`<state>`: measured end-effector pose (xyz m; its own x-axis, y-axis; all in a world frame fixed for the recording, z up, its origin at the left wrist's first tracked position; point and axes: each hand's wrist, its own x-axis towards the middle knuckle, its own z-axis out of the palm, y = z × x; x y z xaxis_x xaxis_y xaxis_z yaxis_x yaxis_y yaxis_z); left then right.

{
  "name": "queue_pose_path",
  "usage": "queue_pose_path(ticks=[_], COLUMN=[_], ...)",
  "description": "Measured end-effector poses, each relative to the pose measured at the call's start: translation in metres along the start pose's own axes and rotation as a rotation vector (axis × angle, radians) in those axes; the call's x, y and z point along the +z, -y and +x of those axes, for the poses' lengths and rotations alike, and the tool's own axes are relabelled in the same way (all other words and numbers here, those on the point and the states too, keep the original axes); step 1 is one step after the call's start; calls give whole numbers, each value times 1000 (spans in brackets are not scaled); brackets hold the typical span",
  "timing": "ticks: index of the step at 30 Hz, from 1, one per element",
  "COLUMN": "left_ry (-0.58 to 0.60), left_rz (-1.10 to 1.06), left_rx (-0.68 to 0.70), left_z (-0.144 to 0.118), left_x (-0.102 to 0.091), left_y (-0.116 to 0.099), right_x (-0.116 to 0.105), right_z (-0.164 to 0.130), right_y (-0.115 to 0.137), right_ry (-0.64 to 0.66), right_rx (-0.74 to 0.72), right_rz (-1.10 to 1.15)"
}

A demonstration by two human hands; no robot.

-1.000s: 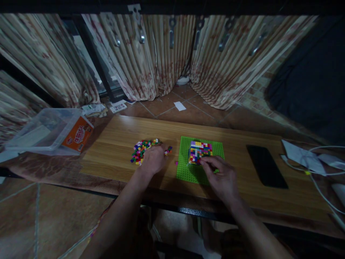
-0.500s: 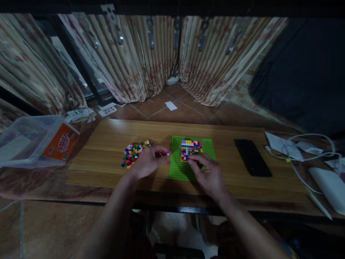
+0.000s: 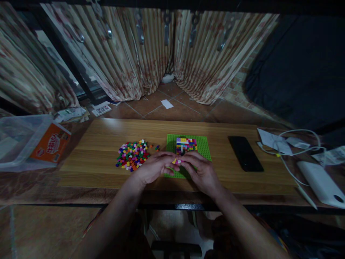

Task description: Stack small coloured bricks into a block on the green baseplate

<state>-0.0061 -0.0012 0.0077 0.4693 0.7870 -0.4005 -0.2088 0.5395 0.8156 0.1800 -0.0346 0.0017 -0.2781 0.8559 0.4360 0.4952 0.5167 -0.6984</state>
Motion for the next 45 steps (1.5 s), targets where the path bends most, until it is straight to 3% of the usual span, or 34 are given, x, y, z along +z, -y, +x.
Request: queue_pose_path(ticks=[5, 11, 19, 24, 28, 34, 40, 43, 45], left_ry=[19, 114, 33, 129, 213, 63, -14, -15, -18], left_rz=[77, 309, 677, 608, 481, 279, 376, 397, 408], left_rx=[-26, 34, 122, 59, 17, 45, 63, 69, 77], left_z=[1, 2, 1, -5, -9, 0, 2, 0, -1], left_x=[1, 3, 1, 3, 3, -1, 0, 1, 1], left_y=[-3, 0, 0, -5, -7, -1, 1, -1, -2], right_x=[-1, 1, 6, 1, -10, -25, -25, -20, -15], right_z=[-1, -3, -9, -11, -11, -13, -13, -12, -13], right_y=[0, -1, -3, 9, 10, -15, -22, -26, -33], right_ry=[7, -12, 95, 161, 125, -44, -65, -158, -228], right_rx=[17, 13, -53, 64, 128, 258, 178, 160, 231], right_rz=[4, -5, -165, -3, 149, 61, -159, -182, -147])
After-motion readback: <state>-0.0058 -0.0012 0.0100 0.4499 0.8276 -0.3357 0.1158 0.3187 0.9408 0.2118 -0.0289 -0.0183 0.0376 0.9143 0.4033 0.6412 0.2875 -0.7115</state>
